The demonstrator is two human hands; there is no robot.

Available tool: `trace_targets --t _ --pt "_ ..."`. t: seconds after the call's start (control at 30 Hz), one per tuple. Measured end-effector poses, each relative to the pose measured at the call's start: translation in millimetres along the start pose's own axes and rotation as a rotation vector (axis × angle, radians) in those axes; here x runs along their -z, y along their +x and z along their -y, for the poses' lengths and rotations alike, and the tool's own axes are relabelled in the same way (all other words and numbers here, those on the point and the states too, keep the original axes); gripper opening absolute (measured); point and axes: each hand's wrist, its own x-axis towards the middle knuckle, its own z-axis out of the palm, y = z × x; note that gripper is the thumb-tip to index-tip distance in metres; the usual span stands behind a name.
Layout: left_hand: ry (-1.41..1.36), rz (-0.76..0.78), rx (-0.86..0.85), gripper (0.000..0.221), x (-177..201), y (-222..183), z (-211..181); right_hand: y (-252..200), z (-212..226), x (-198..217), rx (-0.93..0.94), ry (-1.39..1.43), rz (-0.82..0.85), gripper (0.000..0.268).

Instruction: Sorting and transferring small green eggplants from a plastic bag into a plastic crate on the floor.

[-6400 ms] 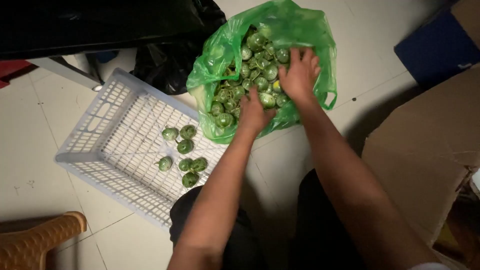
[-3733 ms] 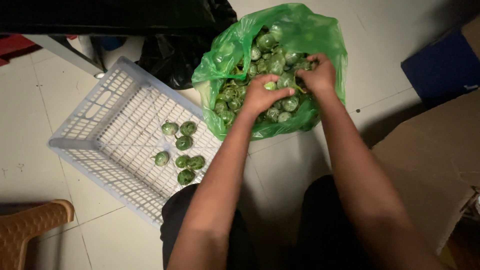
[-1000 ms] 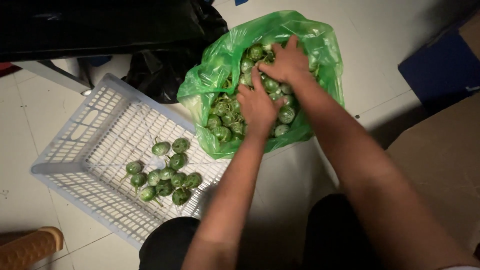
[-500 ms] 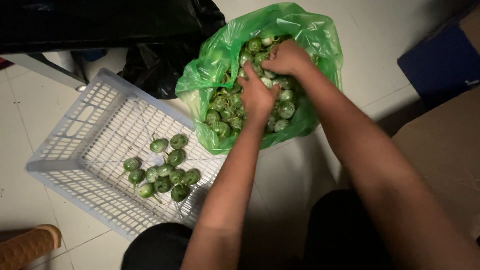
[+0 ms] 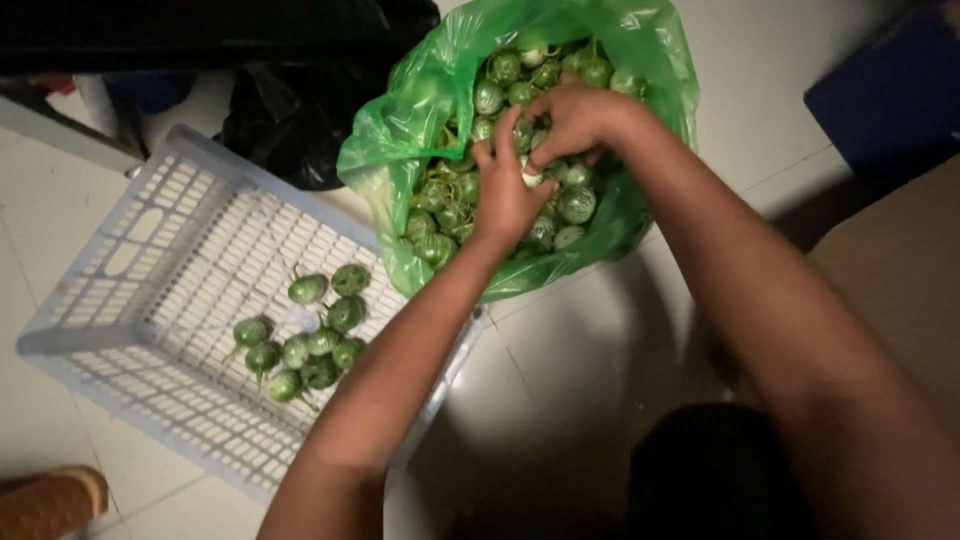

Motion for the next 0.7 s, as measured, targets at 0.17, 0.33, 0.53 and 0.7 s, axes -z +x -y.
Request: trace_targets --t 0.17,0.33,0.53,0.7 --pt "-0.039 -0.034 -0.038 0.107 1.9 -5.5 4.1 9.3 1.2 -4.7 0.046 -0.03 0.043 0.098" --pt "-0.037 -0.052 -0.097 0.109 6.4 -6.0 8.9 13.1 -9.9 -12.6 0.086 0.138 0.03 0.094" --pt "-0.106 -0.054 -0.131 0.105 -3.8 -4.9 18.1 24.3 -20.7 -25.0 0.134 0.206 -0.019 0.086" --pt "-0.023 -0.109 -0.115 0.098 -17.1 18.5 33.0 37.6 -34.7 -25.0 0.201 0.474 -0.079 0.061"
